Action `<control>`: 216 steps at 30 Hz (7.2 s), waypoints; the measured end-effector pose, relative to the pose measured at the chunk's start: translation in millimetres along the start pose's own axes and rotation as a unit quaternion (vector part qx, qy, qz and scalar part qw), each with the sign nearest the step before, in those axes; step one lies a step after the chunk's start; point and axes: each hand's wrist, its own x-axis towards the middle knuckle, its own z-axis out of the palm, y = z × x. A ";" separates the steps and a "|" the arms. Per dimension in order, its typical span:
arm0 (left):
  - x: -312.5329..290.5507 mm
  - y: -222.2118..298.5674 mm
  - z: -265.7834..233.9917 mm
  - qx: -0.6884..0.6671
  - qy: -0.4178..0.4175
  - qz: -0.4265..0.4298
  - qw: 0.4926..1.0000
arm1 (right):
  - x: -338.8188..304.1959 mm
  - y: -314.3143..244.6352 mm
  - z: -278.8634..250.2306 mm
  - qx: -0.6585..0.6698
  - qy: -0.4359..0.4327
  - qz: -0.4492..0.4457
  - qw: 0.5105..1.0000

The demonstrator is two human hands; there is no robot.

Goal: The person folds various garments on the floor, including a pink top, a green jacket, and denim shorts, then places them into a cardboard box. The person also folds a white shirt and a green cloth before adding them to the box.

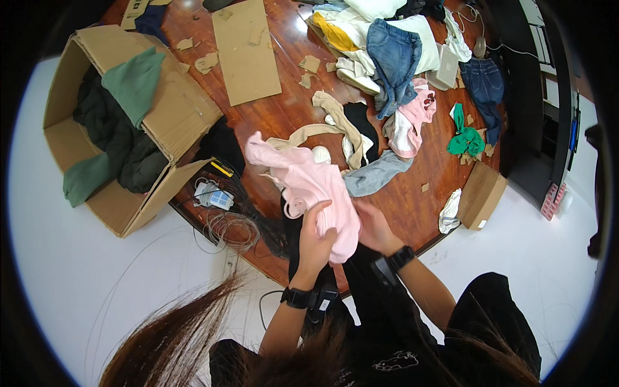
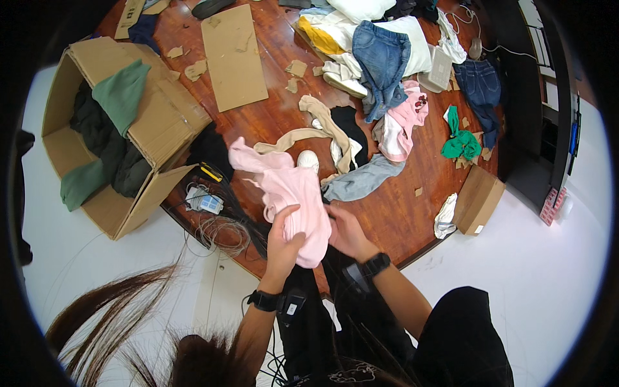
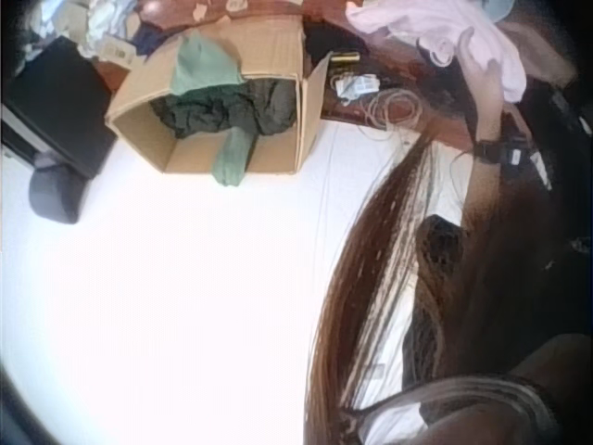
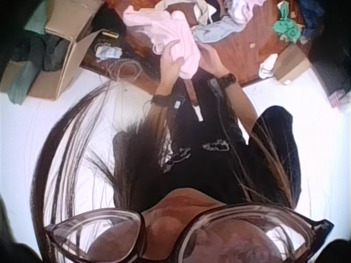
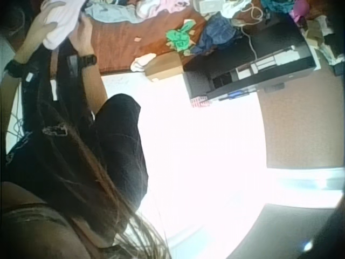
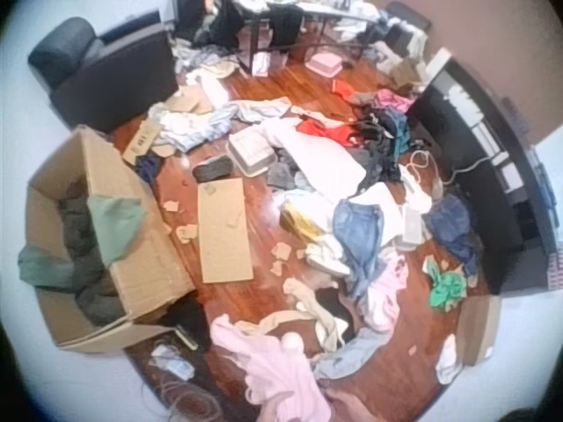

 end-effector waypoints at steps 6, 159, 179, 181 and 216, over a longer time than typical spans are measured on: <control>-34.7 28.6 -35.6 0.122 -0.044 0.036 0.991 | 98.6 -36.0 18.0 -0.081 0.005 0.041 0.996; 192.1 116.6 -101.6 0.374 -0.205 0.061 0.902 | 196.4 -58.2 135.5 -0.408 0.249 -0.249 0.842; 374.1 -70.3 136.2 0.114 -0.082 -0.317 0.938 | 270.3 -507.7 -115.9 -0.144 0.339 -0.401 0.839; 387.4 -54.8 150.3 0.137 -0.086 -0.303 0.939 | 265.2 -521.3 -119.0 -0.170 0.395 -0.365 0.826; 154.8 203.3 -176.4 -0.327 0.016 -0.111 0.938 | -26.4 -151.9 295.8 -0.762 -0.048 -0.451 0.462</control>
